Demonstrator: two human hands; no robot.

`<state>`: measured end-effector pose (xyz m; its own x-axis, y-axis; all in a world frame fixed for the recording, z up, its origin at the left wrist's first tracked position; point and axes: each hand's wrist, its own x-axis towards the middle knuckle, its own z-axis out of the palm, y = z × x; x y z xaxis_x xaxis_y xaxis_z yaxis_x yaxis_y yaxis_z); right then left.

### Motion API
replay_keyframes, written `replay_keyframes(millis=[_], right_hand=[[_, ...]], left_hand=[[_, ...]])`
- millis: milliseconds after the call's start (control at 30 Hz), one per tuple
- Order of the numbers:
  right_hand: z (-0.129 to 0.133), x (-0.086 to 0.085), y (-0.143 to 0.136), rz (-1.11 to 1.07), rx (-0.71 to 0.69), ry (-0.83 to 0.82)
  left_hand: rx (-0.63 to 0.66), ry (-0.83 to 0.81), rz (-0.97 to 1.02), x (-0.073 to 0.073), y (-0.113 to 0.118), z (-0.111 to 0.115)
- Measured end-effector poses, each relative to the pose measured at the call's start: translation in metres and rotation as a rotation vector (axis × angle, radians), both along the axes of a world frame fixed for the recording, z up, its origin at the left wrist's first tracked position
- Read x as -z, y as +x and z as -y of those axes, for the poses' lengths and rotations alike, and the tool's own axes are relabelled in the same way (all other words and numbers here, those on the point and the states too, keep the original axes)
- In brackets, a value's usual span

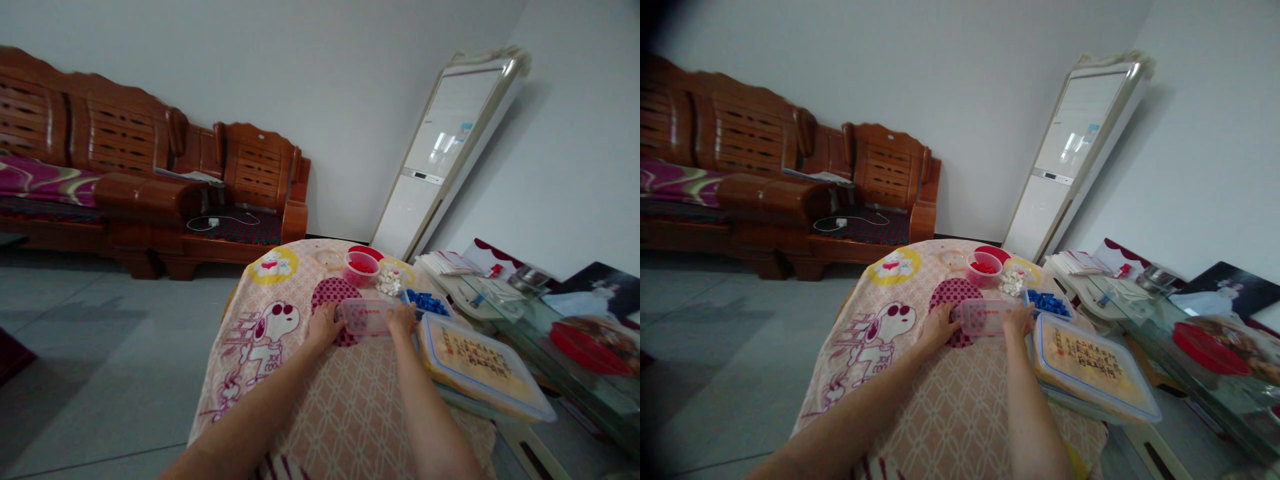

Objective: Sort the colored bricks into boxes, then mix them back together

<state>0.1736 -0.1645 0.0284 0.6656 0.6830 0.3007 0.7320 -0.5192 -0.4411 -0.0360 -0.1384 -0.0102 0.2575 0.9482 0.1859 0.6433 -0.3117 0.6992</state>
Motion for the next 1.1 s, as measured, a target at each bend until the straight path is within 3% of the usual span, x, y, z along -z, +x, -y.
replay_keyframes(millis=[200, 333, 500, 633, 733, 833, 933, 1033, 1100], right_hand=[[-0.011, -0.006, 0.010, 0.003, 0.052, -0.059], [-0.010, -0.008, 0.013, 0.020, 0.022, -0.048], [-0.003, -0.005, 0.011, 0.008, -0.068, -0.001], [0.003, -0.003, 0.002, -0.012, -0.169, 0.068], [0.010, -0.001, -0.017, -0.026, -0.284, 0.130], [0.019, 0.004, -0.046, -0.038, -0.419, 0.198], [0.035, 0.016, -0.079, -0.047, -0.524, 0.253], [0.058, 0.028, -0.107, -0.075, -0.662, 0.449], [0.078, 0.035, -0.123, -0.100, -0.684, 0.519]], left_hand=[[-0.111, -0.040, -0.041, -0.015, 0.014, 0.001], [-0.149, -0.114, 0.115, -0.015, 0.013, 0.000], [-0.194, -0.285, 0.631, 0.001, -0.025, -0.010], [-0.405, -0.231, 0.922, 0.013, -0.073, -0.014], [-0.517, -0.132, 0.897, 0.016, -0.098, -0.010], [-0.483, -0.068, 0.904, 0.013, -0.108, 0.001], [-0.476, -0.037, 0.967, 0.006, -0.116, 0.011], [-0.596, -0.016, 1.065, -0.005, -0.132, 0.016], [-0.659, -0.015, 1.143, -0.015, -0.146, 0.018]])
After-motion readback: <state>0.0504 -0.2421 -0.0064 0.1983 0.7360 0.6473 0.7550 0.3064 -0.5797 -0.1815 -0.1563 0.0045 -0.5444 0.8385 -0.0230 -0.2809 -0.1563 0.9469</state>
